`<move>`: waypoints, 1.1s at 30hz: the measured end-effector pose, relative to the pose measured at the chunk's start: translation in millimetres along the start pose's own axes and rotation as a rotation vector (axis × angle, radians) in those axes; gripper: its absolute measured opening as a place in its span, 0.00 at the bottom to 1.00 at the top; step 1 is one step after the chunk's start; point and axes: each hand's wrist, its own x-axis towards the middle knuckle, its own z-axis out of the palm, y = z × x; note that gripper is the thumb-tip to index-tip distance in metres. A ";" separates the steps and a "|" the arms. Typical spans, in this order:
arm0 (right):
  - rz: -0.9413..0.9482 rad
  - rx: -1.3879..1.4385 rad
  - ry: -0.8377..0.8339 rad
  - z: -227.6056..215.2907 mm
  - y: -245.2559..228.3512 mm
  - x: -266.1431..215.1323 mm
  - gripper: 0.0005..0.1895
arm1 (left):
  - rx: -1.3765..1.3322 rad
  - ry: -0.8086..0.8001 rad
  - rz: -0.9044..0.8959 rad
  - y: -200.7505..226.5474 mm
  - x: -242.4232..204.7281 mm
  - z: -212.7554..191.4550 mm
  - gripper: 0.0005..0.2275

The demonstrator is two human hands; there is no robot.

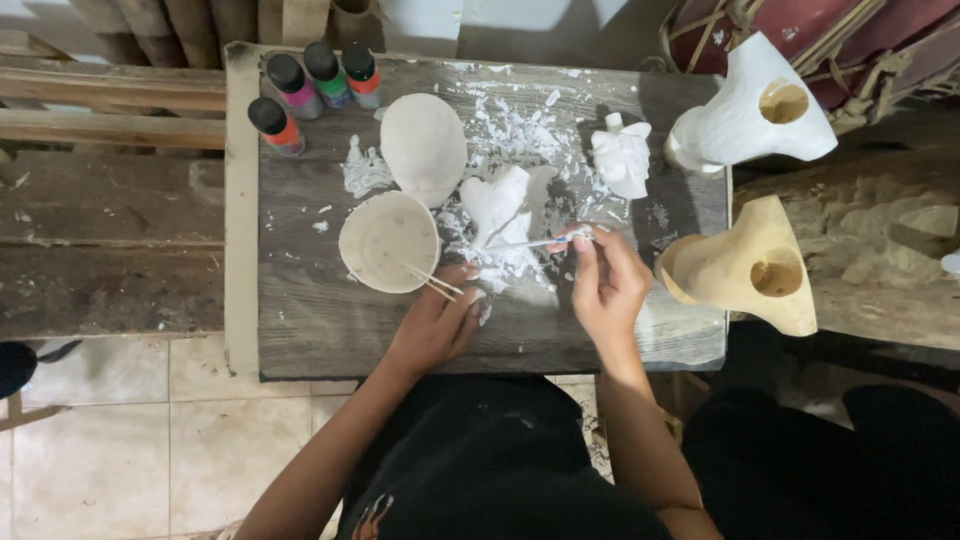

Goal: Applying white paste to a small figurine using a wooden stick

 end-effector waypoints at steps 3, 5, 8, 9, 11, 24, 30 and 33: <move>0.014 -0.038 0.061 -0.1 6.1 -8.9 0.06 | 0.000 0.020 0.008 1.6 3.1 -2.1 0.07; 0.027 -0.040 0.067 2.0 4.0 -8.6 0.07 | 0.007 0.028 0.013 1.7 2.4 -1.5 0.07; 0.048 -0.039 0.069 3.6 9.8 -13.2 0.07 | 0.017 0.033 0.022 2.1 4.5 -1.8 0.07; 0.059 -0.036 0.067 3.4 12.6 -16.8 0.07 | 0.018 0.028 0.027 3.0 5.1 -2.4 0.07; 0.049 -0.061 0.086 3.2 -2.8 -6.3 0.07 | 0.037 0.023 0.032 5.5 4.4 -4.0 0.07; 0.090 -0.139 0.101 -6.8 -7.0 -20.9 0.06 | 0.080 0.020 0.031 5.0 5.8 0.7 0.08; 0.196 0.054 0.308 -21.3 -9.0 -25.7 0.04 | 0.112 0.039 0.067 5.1 1.3 3.8 0.08; 0.175 0.029 0.324 -27.3 -7.2 -19.1 0.04 | 0.121 0.026 0.054 1.6 -1.9 2.3 0.08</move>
